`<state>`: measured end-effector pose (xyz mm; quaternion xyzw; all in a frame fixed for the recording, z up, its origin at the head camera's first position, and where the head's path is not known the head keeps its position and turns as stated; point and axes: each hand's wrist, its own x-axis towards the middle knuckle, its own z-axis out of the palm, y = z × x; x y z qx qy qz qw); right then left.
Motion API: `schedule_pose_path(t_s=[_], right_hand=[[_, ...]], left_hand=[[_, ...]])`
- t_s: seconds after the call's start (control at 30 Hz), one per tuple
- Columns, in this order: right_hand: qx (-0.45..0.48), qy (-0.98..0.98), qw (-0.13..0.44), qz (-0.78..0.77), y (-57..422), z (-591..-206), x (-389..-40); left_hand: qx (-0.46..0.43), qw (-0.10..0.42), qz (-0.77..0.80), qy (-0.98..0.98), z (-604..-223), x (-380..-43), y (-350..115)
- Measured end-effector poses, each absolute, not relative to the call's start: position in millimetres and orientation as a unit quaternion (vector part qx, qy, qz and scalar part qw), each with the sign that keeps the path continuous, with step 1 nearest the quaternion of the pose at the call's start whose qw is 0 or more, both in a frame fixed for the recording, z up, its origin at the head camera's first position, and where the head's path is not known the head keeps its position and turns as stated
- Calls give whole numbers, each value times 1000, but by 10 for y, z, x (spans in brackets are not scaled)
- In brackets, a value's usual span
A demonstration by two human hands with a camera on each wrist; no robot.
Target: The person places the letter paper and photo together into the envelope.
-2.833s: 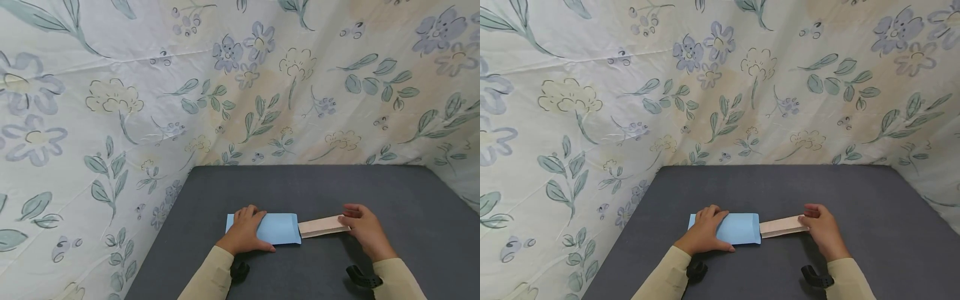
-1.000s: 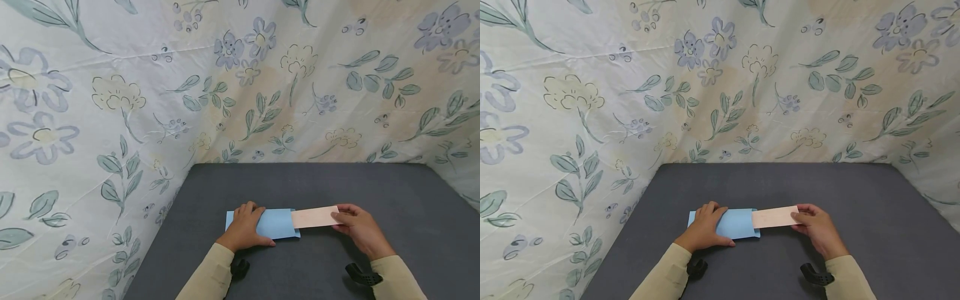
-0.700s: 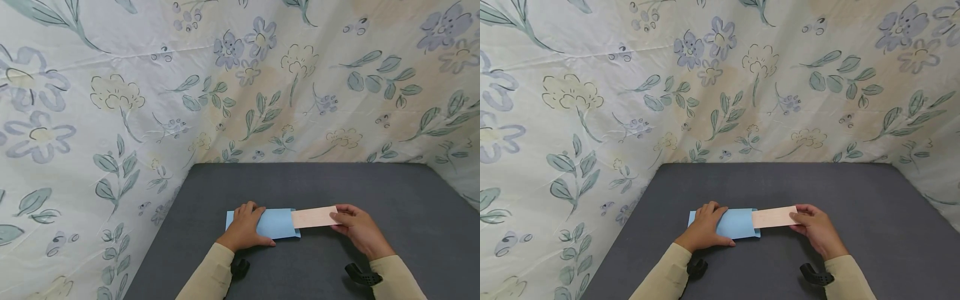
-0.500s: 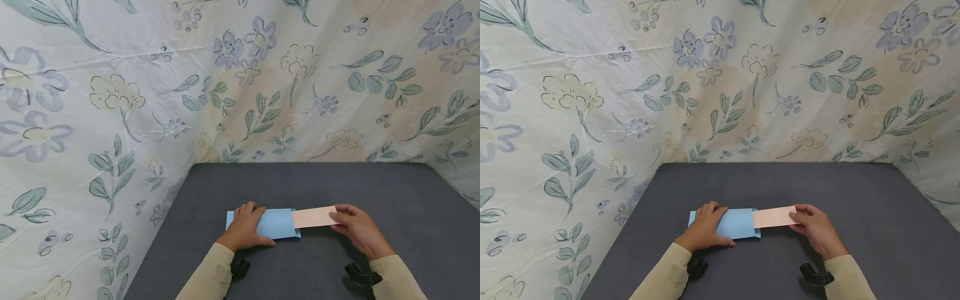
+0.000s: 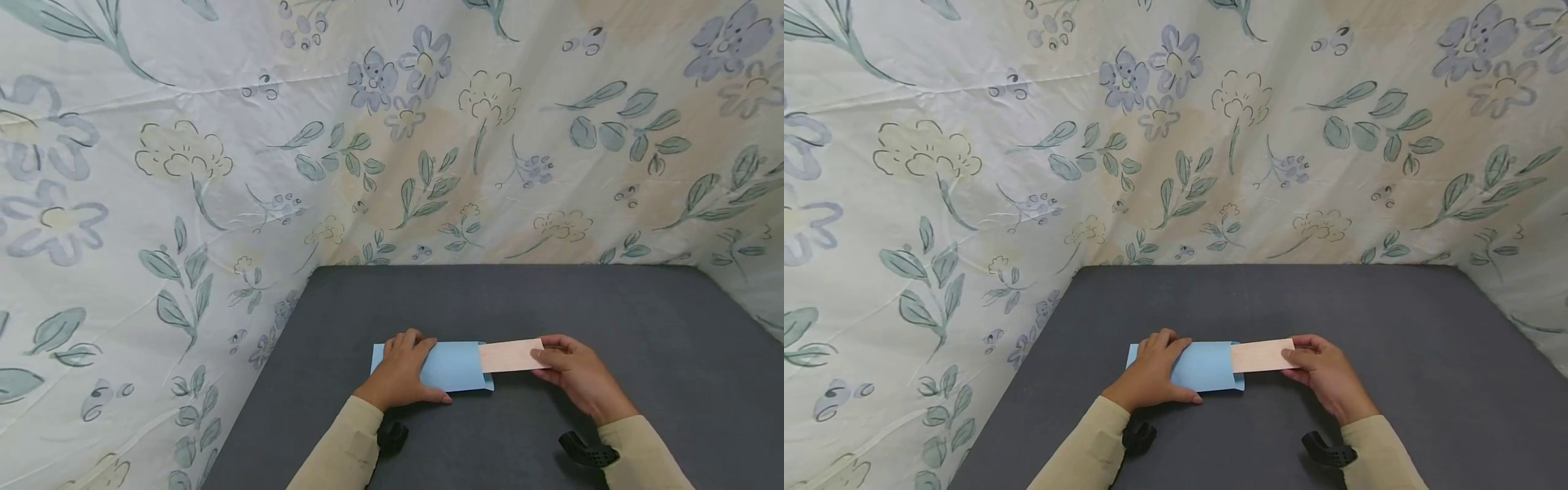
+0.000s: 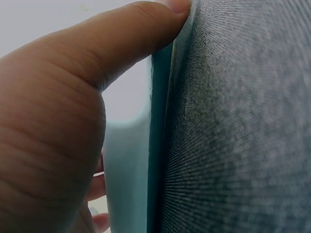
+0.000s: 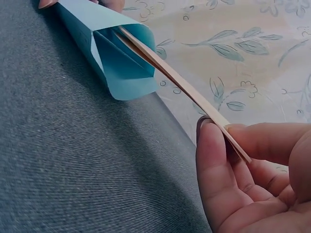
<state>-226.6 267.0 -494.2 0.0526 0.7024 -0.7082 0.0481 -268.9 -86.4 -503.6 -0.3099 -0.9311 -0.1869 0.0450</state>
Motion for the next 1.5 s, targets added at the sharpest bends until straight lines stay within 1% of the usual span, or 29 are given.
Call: schedule_pose_path(t_s=[0.37,0.7,1.0,1.5], right_hand=[[56,714,60,-695,2564,-4992,-2211],[51,766,68,-637,2537,-4999,-2149],[18,749,82,-657,2567,-5012,-2146],[9,722,94,-685,2554,-4992,-2194]], left_hand=[[-319,44,-181,-929,-5051,-2666,-901],[-325,48,-178,-928,-5049,-2646,-923],[-327,42,-181,-927,-4992,-2616,-924],[-325,40,-178,-928,-4979,-2645,-892]])
